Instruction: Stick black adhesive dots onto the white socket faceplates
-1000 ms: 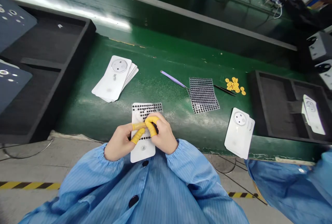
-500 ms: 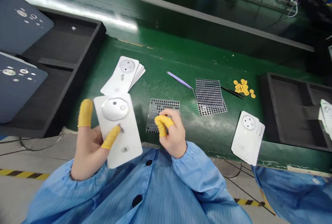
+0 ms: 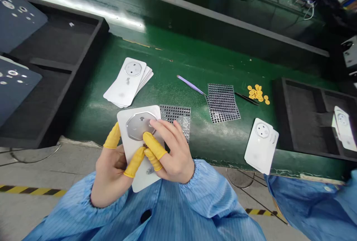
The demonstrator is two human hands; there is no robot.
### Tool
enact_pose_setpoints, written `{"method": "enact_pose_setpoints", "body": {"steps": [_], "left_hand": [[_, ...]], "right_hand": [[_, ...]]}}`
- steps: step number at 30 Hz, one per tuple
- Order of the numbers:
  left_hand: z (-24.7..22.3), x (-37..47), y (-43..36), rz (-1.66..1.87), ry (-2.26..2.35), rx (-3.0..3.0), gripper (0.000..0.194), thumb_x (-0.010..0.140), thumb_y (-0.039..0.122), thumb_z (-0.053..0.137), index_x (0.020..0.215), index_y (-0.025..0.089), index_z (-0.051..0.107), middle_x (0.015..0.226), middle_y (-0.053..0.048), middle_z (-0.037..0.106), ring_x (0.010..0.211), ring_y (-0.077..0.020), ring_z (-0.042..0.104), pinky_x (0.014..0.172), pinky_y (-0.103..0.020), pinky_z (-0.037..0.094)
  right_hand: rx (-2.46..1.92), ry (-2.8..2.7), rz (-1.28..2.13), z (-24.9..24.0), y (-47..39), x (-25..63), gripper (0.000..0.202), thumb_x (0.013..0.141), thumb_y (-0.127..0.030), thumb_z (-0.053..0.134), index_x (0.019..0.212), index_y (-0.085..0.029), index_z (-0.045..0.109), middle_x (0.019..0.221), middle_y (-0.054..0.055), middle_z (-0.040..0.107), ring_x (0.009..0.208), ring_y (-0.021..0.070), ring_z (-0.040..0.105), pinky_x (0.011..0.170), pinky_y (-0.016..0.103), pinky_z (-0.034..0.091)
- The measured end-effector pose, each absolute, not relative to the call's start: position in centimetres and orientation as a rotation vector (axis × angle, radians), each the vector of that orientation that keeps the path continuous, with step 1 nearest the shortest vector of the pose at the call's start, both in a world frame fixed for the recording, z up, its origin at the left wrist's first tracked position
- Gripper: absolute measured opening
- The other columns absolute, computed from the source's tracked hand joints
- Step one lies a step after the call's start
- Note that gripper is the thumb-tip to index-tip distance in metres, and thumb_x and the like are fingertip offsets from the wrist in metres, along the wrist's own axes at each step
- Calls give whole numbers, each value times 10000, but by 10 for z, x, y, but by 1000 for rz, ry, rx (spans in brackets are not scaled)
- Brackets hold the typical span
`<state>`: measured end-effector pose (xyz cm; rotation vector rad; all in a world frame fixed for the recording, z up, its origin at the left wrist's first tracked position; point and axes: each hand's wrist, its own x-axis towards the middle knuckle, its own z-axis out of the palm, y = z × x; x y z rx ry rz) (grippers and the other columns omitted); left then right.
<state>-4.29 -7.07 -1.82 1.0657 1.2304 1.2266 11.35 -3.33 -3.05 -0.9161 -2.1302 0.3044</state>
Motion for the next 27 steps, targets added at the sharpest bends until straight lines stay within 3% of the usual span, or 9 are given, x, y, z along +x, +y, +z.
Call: {"method": "enact_pose_setpoints", "body": {"steps": [5, 10, 17, 22, 27], "left_hand": [[-26, -42, -71, 1241, 1215, 1209, 830, 785, 109, 688, 1476, 322, 280, 1166, -65, 706, 884, -236, 731, 702, -295, 628], [-30, -43, -72, 1285, 1265, 1263, 787, 798, 87, 666, 1459, 337, 319, 1133, -42, 724, 914, -235, 727, 734, -303, 625], [-27, -43, -74, 1290, 1229, 1261, 833, 791, 93, 676, 1482, 331, 277, 1120, -54, 728, 807, -228, 742, 666, -298, 631], [-23, -43, -74, 1295, 1196, 1327, 860, 761, 73, 698, 1467, 363, 301, 1195, -44, 696, 929, -246, 724, 748, -309, 622], [-24, -43, -74, 1301, 1238, 1363, 867, 749, 69, 704, 1469, 337, 303, 1158, -47, 712, 935, -247, 722, 754, -316, 621]], "right_hand": [[-877, -2160, 315, -29, -29, 115, 340, 897, -170, 461, 1220, -125, 559, 1370, 203, 505, 1303, 311, 461, 1029, 580, 412], [-805, -2104, 473, -32, -30, 115, 406, 892, -166, 444, 1285, -102, 518, 1450, 212, 415, 1351, 334, 405, 1017, 582, 447], [-774, -2036, 394, -32, -30, 119, 381, 921, -201, 406, 1276, -150, 533, 1413, 168, 482, 1297, 304, 482, 972, 550, 507], [-759, -2059, 368, -26, -28, 122, 346, 924, -196, 410, 1228, -133, 565, 1446, 167, 442, 1304, 306, 472, 989, 542, 496], [-811, -2200, 352, -23, -31, 122, 401, 920, -198, 436, 1306, -110, 498, 1521, 188, 312, 1364, 343, 382, 1011, 577, 463]]}}
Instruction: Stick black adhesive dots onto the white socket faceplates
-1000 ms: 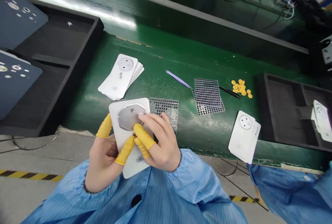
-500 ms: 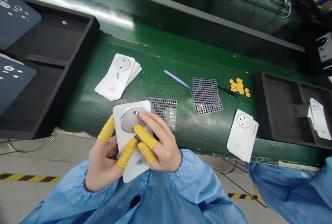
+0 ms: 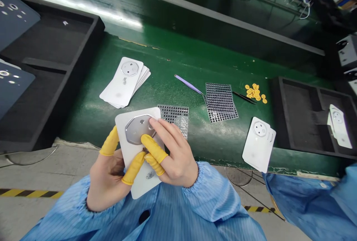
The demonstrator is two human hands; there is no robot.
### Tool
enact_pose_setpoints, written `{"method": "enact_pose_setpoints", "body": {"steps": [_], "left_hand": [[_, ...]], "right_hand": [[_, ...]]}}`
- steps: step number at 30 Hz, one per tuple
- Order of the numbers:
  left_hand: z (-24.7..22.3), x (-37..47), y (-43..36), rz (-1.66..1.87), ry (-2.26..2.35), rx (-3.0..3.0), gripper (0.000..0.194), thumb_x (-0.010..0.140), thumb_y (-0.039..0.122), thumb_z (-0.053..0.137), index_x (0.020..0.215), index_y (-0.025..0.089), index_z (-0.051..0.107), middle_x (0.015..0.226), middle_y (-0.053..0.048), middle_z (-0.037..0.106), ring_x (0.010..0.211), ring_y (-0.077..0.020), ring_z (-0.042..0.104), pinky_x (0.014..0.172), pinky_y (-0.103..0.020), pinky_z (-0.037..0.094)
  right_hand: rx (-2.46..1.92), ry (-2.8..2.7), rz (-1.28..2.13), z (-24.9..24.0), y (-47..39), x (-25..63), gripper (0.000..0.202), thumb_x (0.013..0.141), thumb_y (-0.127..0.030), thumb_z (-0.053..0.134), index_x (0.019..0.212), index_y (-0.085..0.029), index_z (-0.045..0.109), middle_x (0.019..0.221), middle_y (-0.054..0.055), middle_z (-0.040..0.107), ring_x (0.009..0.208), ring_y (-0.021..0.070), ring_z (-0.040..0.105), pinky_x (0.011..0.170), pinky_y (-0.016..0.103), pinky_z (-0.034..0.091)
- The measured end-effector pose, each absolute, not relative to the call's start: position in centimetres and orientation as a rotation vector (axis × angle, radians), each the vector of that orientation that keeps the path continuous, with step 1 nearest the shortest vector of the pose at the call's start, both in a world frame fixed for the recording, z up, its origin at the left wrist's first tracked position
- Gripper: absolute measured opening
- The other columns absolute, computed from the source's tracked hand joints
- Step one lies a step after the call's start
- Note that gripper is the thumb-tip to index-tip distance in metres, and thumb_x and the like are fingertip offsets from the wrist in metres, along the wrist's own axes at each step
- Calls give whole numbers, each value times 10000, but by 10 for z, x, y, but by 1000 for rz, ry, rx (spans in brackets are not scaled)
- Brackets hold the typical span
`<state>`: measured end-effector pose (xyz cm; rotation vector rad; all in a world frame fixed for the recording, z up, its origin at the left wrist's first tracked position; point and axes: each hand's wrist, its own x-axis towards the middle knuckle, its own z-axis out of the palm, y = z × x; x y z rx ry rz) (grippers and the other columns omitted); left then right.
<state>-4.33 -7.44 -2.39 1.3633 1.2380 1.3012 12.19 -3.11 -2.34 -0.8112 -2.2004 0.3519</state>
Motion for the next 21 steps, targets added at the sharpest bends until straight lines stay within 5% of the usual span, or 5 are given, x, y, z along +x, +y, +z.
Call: {"method": "enact_pose_setpoints", "body": {"steps": [7, 14, 21], "left_hand": [[-35, -41, -73, 1275, 1293, 1312, 771, 770, 99, 686, 1449, 246, 354, 1037, -81, 747, 762, -219, 733, 630, -278, 612], [-21, -34, -64, 1181, 1110, 844, 867, 806, 226, 700, 1490, 306, 174, 954, -51, 757, 694, -215, 731, 538, -266, 593], [-23, -38, -41, 1164, 1195, 662, 493, 737, 311, 768, 1161, 171, 560, 836, -63, 761, 605, -207, 721, 514, -263, 595]], "right_hand": [[-892, -2234, 458, -31, -39, 118, 544, 891, -145, 430, 1429, -114, 357, 1574, 159, 182, 1432, 363, 232, 1077, 620, 385], [-868, -1723, 891, -55, -35, 116, 449, 924, -177, 474, 1348, -323, 484, 1546, 35, 289, 1328, 274, 458, 1051, 497, 476], [-928, -1649, 867, -57, -37, 102, 511, 901, -161, 547, 1384, -287, 438, 1511, 77, 368, 1338, 253, 451, 1046, 458, 486]]}}
